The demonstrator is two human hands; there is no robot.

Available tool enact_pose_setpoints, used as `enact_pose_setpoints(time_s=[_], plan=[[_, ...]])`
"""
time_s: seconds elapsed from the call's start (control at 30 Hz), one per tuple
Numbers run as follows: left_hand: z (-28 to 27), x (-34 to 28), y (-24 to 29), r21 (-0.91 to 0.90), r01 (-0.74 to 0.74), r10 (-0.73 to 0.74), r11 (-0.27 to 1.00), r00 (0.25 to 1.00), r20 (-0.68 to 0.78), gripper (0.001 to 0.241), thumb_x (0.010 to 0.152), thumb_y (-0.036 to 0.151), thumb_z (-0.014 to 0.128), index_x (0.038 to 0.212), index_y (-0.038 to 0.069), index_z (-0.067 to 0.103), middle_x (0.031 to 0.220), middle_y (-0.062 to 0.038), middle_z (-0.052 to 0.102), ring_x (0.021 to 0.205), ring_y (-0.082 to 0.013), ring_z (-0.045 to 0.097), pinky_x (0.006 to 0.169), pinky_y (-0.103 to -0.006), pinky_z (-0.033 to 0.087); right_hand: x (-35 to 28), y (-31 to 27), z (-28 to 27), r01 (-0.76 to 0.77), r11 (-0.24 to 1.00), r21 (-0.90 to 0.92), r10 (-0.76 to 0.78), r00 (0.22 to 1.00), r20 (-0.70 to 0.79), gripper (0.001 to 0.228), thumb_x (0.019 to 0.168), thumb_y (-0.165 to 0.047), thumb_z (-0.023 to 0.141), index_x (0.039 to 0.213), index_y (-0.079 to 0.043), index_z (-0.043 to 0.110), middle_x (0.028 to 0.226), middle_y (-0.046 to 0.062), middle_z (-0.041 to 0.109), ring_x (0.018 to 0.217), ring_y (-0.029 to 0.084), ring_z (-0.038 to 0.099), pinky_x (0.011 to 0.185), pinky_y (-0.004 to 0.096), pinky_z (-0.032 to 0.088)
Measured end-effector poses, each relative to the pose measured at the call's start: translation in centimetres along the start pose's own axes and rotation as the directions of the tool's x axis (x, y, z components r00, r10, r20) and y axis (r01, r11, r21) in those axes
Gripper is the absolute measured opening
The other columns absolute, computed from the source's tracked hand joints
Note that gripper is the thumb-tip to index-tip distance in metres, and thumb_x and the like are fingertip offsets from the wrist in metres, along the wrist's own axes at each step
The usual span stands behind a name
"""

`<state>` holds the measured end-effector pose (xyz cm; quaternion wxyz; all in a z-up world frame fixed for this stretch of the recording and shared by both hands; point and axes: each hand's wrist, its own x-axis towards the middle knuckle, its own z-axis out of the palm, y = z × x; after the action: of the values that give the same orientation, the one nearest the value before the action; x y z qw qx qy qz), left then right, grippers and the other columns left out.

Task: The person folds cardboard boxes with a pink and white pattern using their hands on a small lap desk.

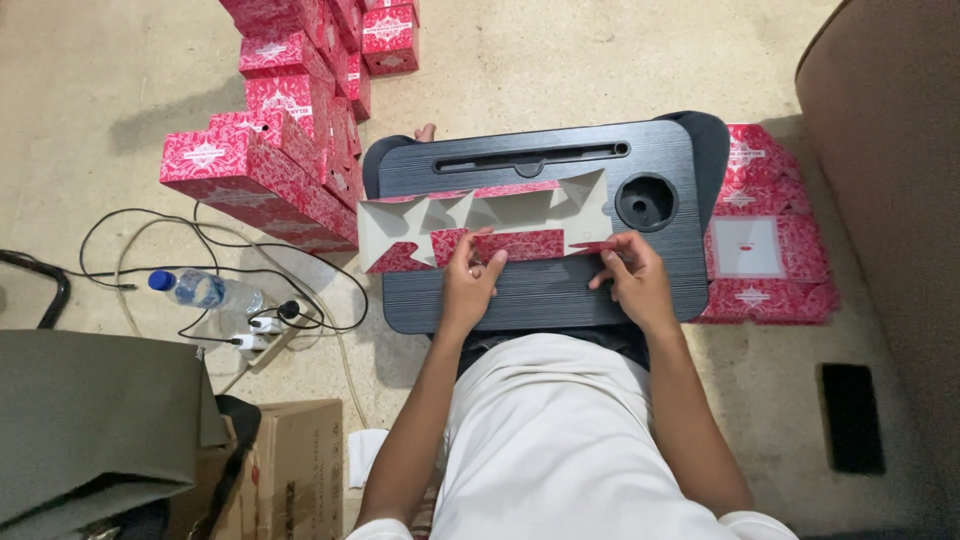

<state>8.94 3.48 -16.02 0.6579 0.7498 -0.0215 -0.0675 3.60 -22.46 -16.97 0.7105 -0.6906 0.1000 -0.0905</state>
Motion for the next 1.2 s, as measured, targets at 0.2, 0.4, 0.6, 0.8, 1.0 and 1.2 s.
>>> enact_pose_setpoints(time_s=[0.2, 0.4, 0.6, 0.8, 1.0, 1.2], plan=[[1.0, 1.1, -2.8, 0.034, 0.017, -0.013, 0.999, 0.993, -0.114, 0.010, 0.094, 0.020, 0.072, 0.093, 0.010, 0.072, 0.060, -0.006, 0.068, 0.037, -0.0122, 0.060, 0.032, -0.0212, 0.041, 0.0, 0.2, -0.1, 0.062, 0.998, 0.002, -0.062, 0.998, 0.020, 0.006, 0.103, -0.001, 0.056, 0.108, -0.003, 0.060, 0.103, 0.018, 0.069, 0.062, 0.023, 0.072, 0.041, 0.021, 0.048], [1.9, -0.1, -2.3, 0.218, -0.103, 0.149, 0.970, 0.967, -0.207, 0.012, 0.096, 0.022, 0.071, 0.088, 0.016, 0.065, 0.042, 0.005, 0.055, 0.032, -0.0065, 0.050, 0.034, -0.0202, 0.036, -0.5, -1.2, 0.9, 0.322, 0.921, -0.220, -0.326, 0.945, 0.016, 0.007, 0.096, -0.003, 0.073, 0.103, -0.001, 0.073, 0.115, 0.017, 0.066, 0.082, 0.027, 0.074, 0.060, 0.031, 0.058], [1.9, -1.1, -1.4, 0.172, -0.280, 0.308, 0.945, 0.936, -0.172, 0.011, 0.096, 0.013, 0.068, 0.085, 0.014, 0.066, 0.036, 0.007, 0.040, 0.034, -0.0053, 0.038, 0.041, -0.0191, 0.036, -1.2, -2.6, 2.2, 0.515, 0.795, -0.322, -0.541, 0.841, 0.010, 0.015, 0.088, -0.002, 0.082, 0.102, -0.008, 0.081, 0.128, 0.015, 0.063, 0.093, 0.027, 0.070, 0.070, 0.032, 0.057], [1.8, -1.4, -0.3, 0.171, -0.368, 0.394, 0.914, 0.907, -0.152, 0.009, 0.094, 0.014, 0.072, 0.086, 0.012, 0.068, 0.042, 0.003, 0.038, 0.038, -0.0102, 0.040, 0.044, -0.0232, 0.036, -1.8, -5.3, 3.0, 0.525, 0.779, -0.342, -0.545, 0.837, 0.042, 0.022, 0.088, 0.002, 0.081, 0.106, -0.011, 0.082, 0.134, 0.016, 0.062, 0.102, 0.033, 0.069, 0.079, 0.041, 0.058], [1.3, -1.2, -0.3, 0.175, -0.397, 0.420, 0.901, 0.898, -0.128, 0.012, 0.097, 0.019, 0.069, 0.088, 0.011, 0.065, 0.049, -0.005, 0.047, 0.044, -0.0164, 0.048, 0.046, -0.0289, 0.039, -0.8, -4.4, 2.9, 0.619, 0.709, -0.337, -0.622, 0.775, 0.115, 0.021, 0.088, -0.004, 0.081, 0.107, -0.015, 0.082, 0.144, 0.017, 0.062, 0.103, 0.033, 0.070, 0.076, 0.039, 0.055], [1.3, -0.9, -1.9, 0.129, -0.404, 0.419, 0.905, 0.899, -0.125, 0.015, 0.100, 0.022, 0.066, 0.090, 0.010, 0.063, 0.062, -0.010, 0.057, 0.051, -0.0205, 0.056, 0.050, -0.0322, 0.044, -0.1, -5.5, 3.0, 0.698, 0.643, -0.316, -0.683, 0.709, 0.177, 0.021, 0.088, -0.007, 0.082, 0.106, -0.017, 0.083, 0.142, 0.019, 0.063, 0.103, 0.035, 0.069, 0.074, 0.038, 0.055]])
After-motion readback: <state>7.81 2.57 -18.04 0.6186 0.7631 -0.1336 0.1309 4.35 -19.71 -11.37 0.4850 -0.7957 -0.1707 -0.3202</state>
